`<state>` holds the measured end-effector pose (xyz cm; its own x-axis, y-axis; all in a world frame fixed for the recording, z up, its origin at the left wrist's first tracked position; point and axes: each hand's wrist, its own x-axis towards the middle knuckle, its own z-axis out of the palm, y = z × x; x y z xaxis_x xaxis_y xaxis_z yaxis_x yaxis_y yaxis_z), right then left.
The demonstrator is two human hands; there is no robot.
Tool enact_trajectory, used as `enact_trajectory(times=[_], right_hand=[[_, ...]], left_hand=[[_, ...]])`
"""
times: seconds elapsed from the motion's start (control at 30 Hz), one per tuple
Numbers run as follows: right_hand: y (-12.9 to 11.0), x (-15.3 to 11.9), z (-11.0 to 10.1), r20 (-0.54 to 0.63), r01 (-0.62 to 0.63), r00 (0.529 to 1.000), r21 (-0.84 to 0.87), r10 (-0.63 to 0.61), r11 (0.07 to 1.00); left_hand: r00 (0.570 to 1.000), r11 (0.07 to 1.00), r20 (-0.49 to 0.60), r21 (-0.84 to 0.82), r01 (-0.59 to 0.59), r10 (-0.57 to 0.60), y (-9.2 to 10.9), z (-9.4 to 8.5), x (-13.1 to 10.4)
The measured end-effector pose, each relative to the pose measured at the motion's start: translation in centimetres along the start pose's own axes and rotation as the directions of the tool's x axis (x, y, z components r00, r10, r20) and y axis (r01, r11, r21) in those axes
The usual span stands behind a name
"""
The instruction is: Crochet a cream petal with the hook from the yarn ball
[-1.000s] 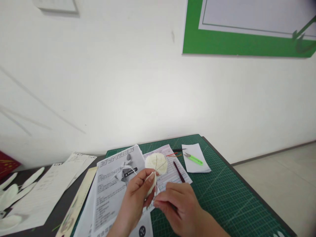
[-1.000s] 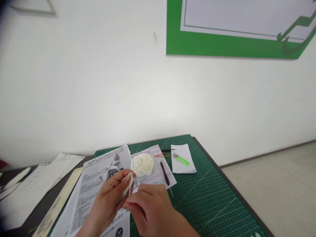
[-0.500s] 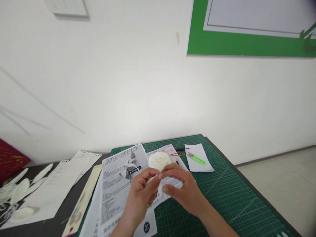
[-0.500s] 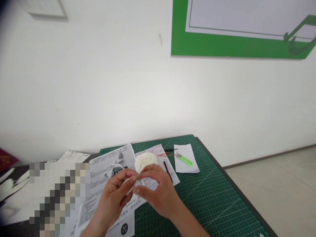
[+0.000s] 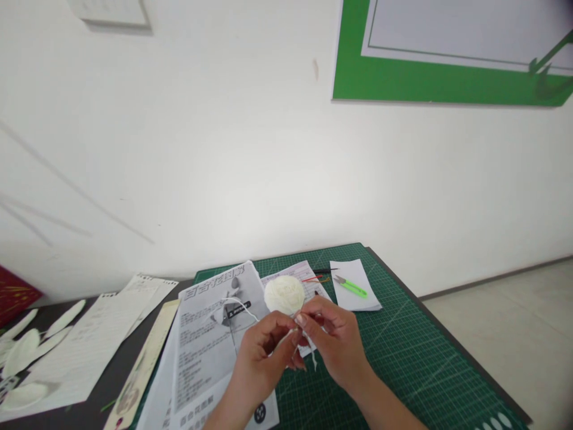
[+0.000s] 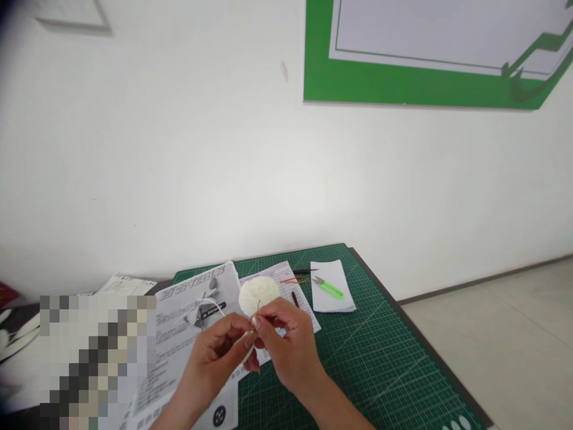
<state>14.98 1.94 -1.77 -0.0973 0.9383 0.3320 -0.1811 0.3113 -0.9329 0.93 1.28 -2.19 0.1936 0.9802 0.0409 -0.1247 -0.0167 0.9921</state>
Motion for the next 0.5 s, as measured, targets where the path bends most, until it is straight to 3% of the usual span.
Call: enact_trajectory(times=[0.17,0.5], right_hand=[[-0.11,0.01,-0.12,0.009,0.071,0.997,-0.053,-0.071,0.996],[0.13,-0.10,0.10,-0.037,0.045,0.998,-0.029,-0.046,0.999]], left_hand=[[0.999,0.995,0.005,-0.090,0.034,-0.034,0.12,0.11,0.14],[0.997,0.987,0.078,-0.157,0.031,-0.019,-0.49,0.31,0.13]])
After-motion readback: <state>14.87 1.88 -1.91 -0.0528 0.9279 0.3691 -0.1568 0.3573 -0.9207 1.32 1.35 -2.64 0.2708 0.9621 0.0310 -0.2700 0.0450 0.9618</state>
